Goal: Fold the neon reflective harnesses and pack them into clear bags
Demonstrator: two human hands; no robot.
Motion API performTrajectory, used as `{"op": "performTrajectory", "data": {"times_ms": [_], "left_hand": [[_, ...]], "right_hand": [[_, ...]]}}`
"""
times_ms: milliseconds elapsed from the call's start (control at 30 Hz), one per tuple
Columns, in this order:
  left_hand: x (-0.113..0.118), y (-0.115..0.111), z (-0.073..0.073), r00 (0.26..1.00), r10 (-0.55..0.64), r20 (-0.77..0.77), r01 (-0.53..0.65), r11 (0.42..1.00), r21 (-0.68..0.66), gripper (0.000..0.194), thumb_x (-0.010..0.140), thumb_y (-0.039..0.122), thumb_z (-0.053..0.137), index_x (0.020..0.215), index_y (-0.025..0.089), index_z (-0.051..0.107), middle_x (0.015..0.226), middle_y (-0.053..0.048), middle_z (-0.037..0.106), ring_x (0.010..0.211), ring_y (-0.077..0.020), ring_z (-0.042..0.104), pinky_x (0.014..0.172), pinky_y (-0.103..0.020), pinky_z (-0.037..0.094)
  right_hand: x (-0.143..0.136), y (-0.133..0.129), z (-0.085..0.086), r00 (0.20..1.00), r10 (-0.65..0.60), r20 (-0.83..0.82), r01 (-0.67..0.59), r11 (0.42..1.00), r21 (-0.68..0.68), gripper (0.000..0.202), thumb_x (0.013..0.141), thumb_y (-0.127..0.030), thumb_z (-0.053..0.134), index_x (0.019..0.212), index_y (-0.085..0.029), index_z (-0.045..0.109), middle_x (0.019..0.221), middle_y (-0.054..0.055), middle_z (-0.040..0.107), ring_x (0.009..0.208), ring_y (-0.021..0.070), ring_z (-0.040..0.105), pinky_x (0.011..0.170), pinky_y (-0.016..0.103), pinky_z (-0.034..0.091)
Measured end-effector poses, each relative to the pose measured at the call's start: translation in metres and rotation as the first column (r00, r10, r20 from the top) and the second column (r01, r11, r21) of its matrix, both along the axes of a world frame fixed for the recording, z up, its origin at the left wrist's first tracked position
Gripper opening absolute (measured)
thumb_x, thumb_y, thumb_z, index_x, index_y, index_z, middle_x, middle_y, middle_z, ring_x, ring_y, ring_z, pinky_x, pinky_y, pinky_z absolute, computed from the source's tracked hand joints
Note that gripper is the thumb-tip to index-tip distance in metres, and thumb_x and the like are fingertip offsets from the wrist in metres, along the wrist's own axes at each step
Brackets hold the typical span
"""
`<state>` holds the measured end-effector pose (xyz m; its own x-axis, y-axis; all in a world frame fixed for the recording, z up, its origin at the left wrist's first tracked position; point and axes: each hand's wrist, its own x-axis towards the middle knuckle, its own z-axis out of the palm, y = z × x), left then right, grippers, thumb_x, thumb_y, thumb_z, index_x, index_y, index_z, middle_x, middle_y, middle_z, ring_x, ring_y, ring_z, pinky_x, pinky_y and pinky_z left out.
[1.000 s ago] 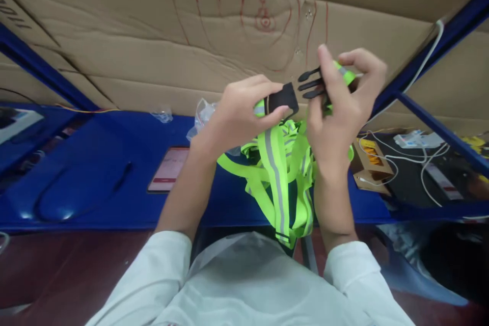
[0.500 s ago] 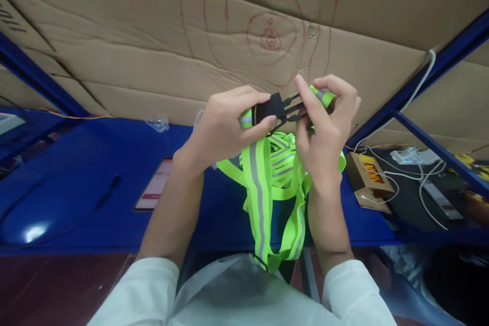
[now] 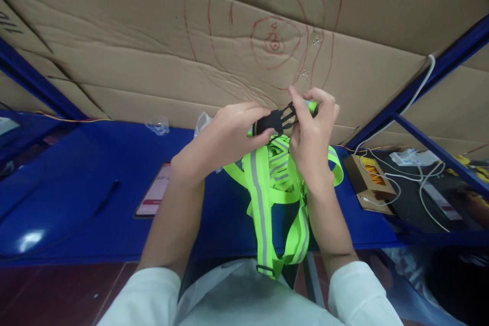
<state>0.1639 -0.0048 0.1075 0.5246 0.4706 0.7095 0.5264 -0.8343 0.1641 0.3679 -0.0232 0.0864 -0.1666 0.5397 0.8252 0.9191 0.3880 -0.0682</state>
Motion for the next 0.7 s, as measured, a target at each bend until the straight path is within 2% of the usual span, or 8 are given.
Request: {"op": "performTrajectory", "data": {"times_ms": [200, 333, 433, 567, 700], "left_hand": [[0.001, -0.001, -0.001, 0.999, -0.031, 0.009, 0.031, 0.999, -0.022, 0.025, 0.097, 0.029, 0.062, 0.114, 0.015, 0.074, 0.110, -0.009, 0.078, 0.103, -0.0247, 0.073, 0.092, -0.034, 0.055], [0.006, 0.001, -0.002, 1.000, -0.012, 0.010, 0.012, 0.999, -0.035, 0.023, 0.098, 0.031, 0.063, 0.109, 0.015, 0.074, 0.104, -0.009, 0.078, 0.097, -0.0241, 0.073, 0.087, -0.033, 0.054], [0.009, 0.003, -0.003, 1.000, 0.003, 0.008, -0.002, 0.997, -0.071, 0.027, 0.103, 0.032, 0.057, 0.112, 0.012, 0.072, 0.106, -0.011, 0.076, 0.098, -0.0252, 0.072, 0.088, -0.035, 0.054], [0.007, 0.005, -0.001, 1.000, 0.003, -0.024, -0.006, 0.992, -0.128, 0.034, 0.108, 0.035, 0.047, 0.116, 0.010, 0.070, 0.113, -0.014, 0.074, 0.106, -0.0274, 0.071, 0.095, -0.039, 0.053], [0.006, 0.007, 0.000, 1.000, 0.018, -0.020, -0.020, 0.989, -0.149, 0.031, 0.106, 0.033, 0.049, 0.118, 0.013, 0.069, 0.116, -0.013, 0.074, 0.110, -0.0271, 0.070, 0.097, -0.038, 0.053]], "right_hand": [[-0.003, 0.002, -0.005, 0.997, -0.024, -0.077, 0.022, 1.000, -0.016, 0.066, 0.100, -0.012, 0.034, 0.159, -0.041, 0.038, 0.142, 0.012, 0.040, 0.140, 0.0364, 0.043, 0.112, 0.066, 0.040], [-0.008, 0.001, -0.006, 0.994, -0.070, -0.090, 0.069, 0.998, -0.005, 0.069, 0.100, -0.013, 0.035, 0.162, -0.042, 0.033, 0.144, 0.012, 0.039, 0.138, 0.0347, 0.044, 0.110, 0.061, 0.042], [-0.013, -0.001, -0.006, 0.994, -0.095, -0.061, 0.096, 0.995, 0.017, 0.071, 0.101, -0.015, 0.036, 0.165, -0.043, 0.022, 0.143, 0.011, 0.041, 0.135, 0.0310, 0.047, 0.110, 0.055, 0.044], [-0.020, -0.002, -0.006, 0.998, 0.047, -0.047, -0.049, 0.998, -0.046, 0.068, 0.104, -0.020, 0.033, 0.167, -0.037, 0.015, 0.148, 0.013, 0.043, 0.139, 0.0310, 0.045, 0.114, 0.057, 0.042], [-0.023, 0.001, -0.005, 0.970, 0.234, -0.066, -0.241, 0.961, -0.135, 0.065, 0.105, -0.026, 0.037, 0.167, -0.028, 0.015, 0.157, 0.015, 0.040, 0.146, 0.0326, 0.041, 0.120, 0.057, 0.039]]}}
